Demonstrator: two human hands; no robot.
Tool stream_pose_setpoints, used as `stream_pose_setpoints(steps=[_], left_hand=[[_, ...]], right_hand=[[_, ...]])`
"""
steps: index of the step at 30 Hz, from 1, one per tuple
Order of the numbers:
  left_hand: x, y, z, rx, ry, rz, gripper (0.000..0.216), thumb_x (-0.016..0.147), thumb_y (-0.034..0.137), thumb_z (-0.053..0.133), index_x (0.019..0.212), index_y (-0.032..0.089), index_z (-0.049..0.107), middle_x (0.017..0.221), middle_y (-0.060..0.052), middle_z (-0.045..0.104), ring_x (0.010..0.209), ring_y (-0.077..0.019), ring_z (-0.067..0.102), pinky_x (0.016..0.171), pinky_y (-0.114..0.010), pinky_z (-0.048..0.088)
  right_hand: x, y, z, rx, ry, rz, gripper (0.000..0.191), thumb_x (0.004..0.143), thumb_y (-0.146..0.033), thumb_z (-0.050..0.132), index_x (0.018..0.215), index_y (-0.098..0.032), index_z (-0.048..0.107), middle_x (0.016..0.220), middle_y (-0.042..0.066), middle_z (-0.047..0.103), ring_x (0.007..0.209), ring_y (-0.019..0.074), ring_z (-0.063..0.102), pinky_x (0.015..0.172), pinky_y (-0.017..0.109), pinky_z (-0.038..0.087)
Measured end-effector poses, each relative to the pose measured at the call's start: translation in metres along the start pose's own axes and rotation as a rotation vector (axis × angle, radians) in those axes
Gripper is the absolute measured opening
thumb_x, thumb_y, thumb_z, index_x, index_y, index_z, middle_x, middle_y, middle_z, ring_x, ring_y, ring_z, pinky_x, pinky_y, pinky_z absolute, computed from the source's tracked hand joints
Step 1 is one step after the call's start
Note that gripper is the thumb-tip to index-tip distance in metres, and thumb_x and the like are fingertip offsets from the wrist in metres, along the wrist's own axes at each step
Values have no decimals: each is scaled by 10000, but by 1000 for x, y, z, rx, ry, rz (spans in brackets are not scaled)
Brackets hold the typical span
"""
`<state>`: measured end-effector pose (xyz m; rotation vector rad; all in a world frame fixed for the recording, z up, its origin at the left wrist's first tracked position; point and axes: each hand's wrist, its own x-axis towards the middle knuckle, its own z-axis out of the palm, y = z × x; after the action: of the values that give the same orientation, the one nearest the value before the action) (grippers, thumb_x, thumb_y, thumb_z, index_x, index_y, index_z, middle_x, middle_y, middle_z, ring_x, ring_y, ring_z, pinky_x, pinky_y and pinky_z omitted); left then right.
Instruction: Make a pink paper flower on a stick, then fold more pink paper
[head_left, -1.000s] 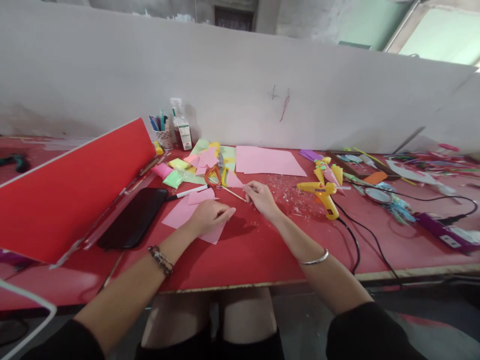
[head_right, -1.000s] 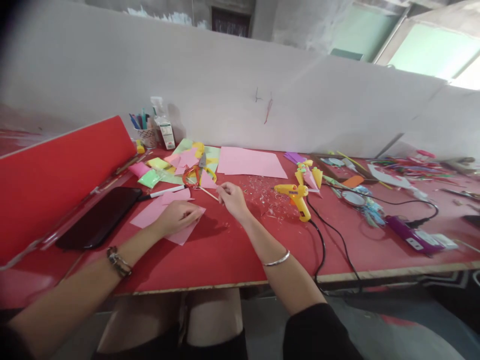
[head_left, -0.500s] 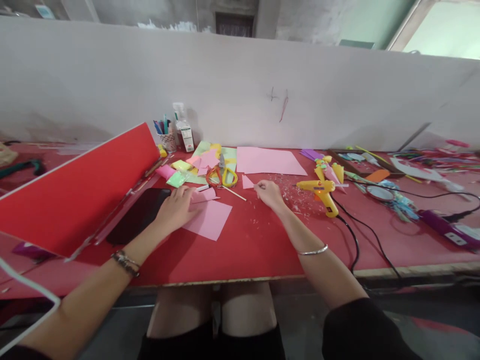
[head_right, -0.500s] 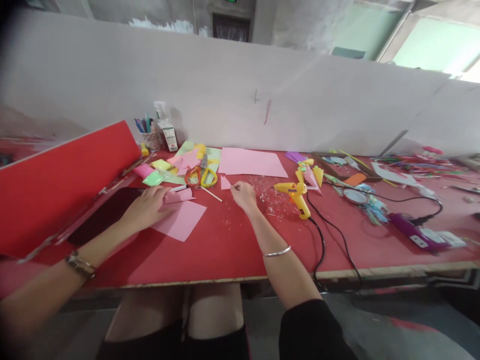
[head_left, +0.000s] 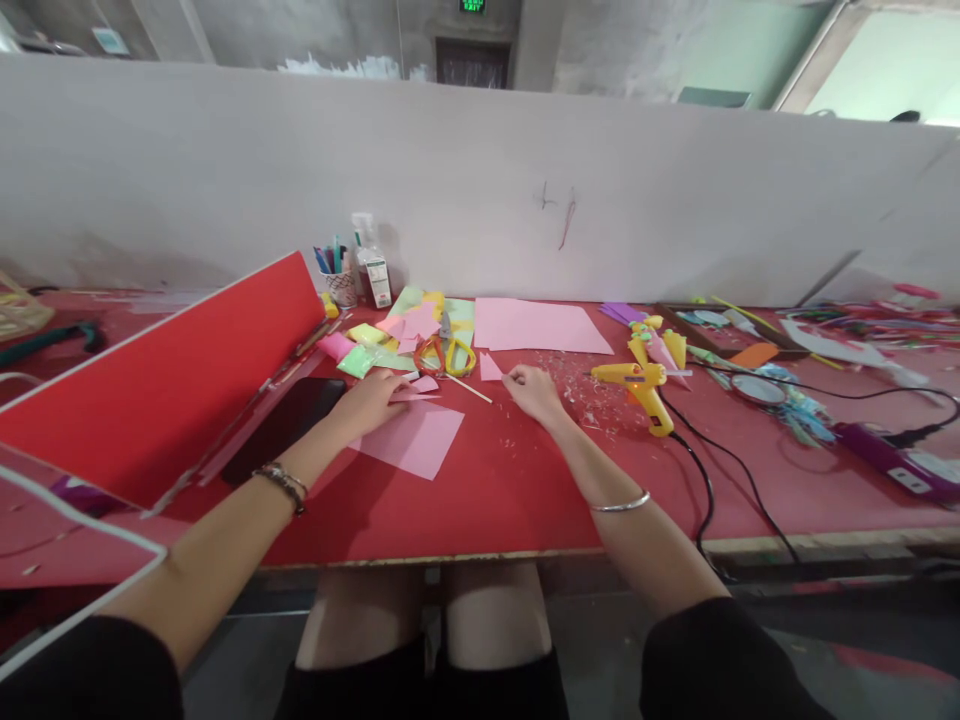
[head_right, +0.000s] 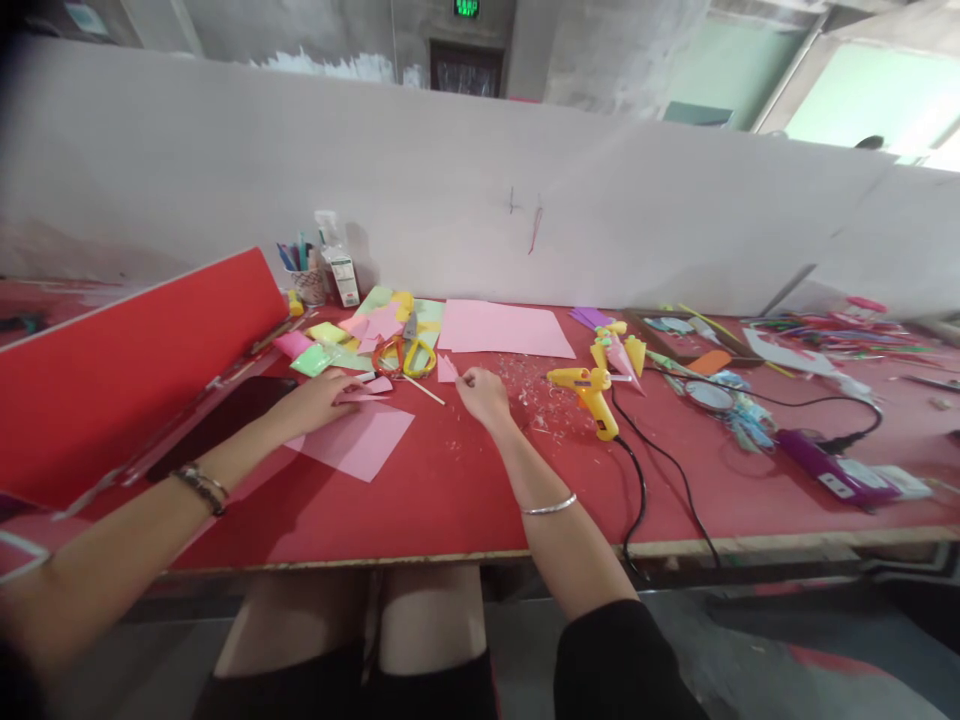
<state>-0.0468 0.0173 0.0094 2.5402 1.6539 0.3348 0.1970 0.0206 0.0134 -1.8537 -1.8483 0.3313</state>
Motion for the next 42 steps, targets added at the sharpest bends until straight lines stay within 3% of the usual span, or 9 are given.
stream_pose_setpoints(steps=[4,8,12,15,22,29,35,39,42], left_hand=[[0,1,-3,-4,21,-70,198,741,251,470,906,202,568,1003,-68,592,904,-210,563,700,-287,444],[-1,1,-2,-160,120,-82,395,711,432,534,1014,179,520,1022,-106,595,927,-228,554,724,-306,445],[-3,-6,-1,-206,222,34,483,653,496,587,1026,195,529,1051,-107,584,949,-233,530,790,-340,428],[-10,-10,-2,-148,169,154,351,719,418,545,991,197,565,1036,-84,588,993,-227,503,858,-369,391],[-24,-6,0,-90,30,226,348,791,264,455,1126,185,511,1182,-102,519,1094,-220,457,924,-365,349],[-10,3,-3,26,5,256,404,767,236,493,1171,226,469,1167,-79,529,1059,-214,474,903,-348,354],[1,10,-7,61,16,241,198,772,261,468,883,183,613,876,-78,598,888,-217,520,787,-329,398],[4,3,-6,25,31,195,204,775,274,438,709,164,597,738,-65,586,786,-216,532,729,-335,414],[2,-5,-4,-7,102,117,184,739,269,469,794,146,594,825,-94,579,860,-253,514,776,-386,402]], right_hand=[[-2,-1,0,-30,7,-18,188,763,-247,432,673,-198,589,756,36,652,734,161,579,591,230,374],[-7,-7,-8,-87,52,-27,174,785,-233,411,822,-189,575,807,70,642,759,187,575,613,255,367],[-17,-24,-13,-193,17,-159,223,819,-209,348,926,-169,540,855,108,630,774,207,573,632,278,365],[-30,-39,-4,-200,-123,-308,195,802,-262,407,903,-175,550,888,96,627,822,214,572,657,284,390],[-50,-66,23,-163,-270,-399,749,574,-424,656,1186,-83,391,1189,200,465,1113,312,416,864,424,363],[-40,-72,25,-101,-365,-368,421,559,-313,674,914,-127,546,935,131,596,875,265,552,668,314,418],[-45,-63,22,-1,-333,-340,70,666,-210,536,698,-149,547,745,45,606,708,169,547,597,248,379],[-43,-52,8,81,-300,-317,150,674,-127,480,806,-144,549,828,32,609,733,134,544,633,223,396],[-39,-41,-9,162,-264,-311,258,670,-130,485,925,-131,526,920,47,598,787,135,544,689,233,405]])
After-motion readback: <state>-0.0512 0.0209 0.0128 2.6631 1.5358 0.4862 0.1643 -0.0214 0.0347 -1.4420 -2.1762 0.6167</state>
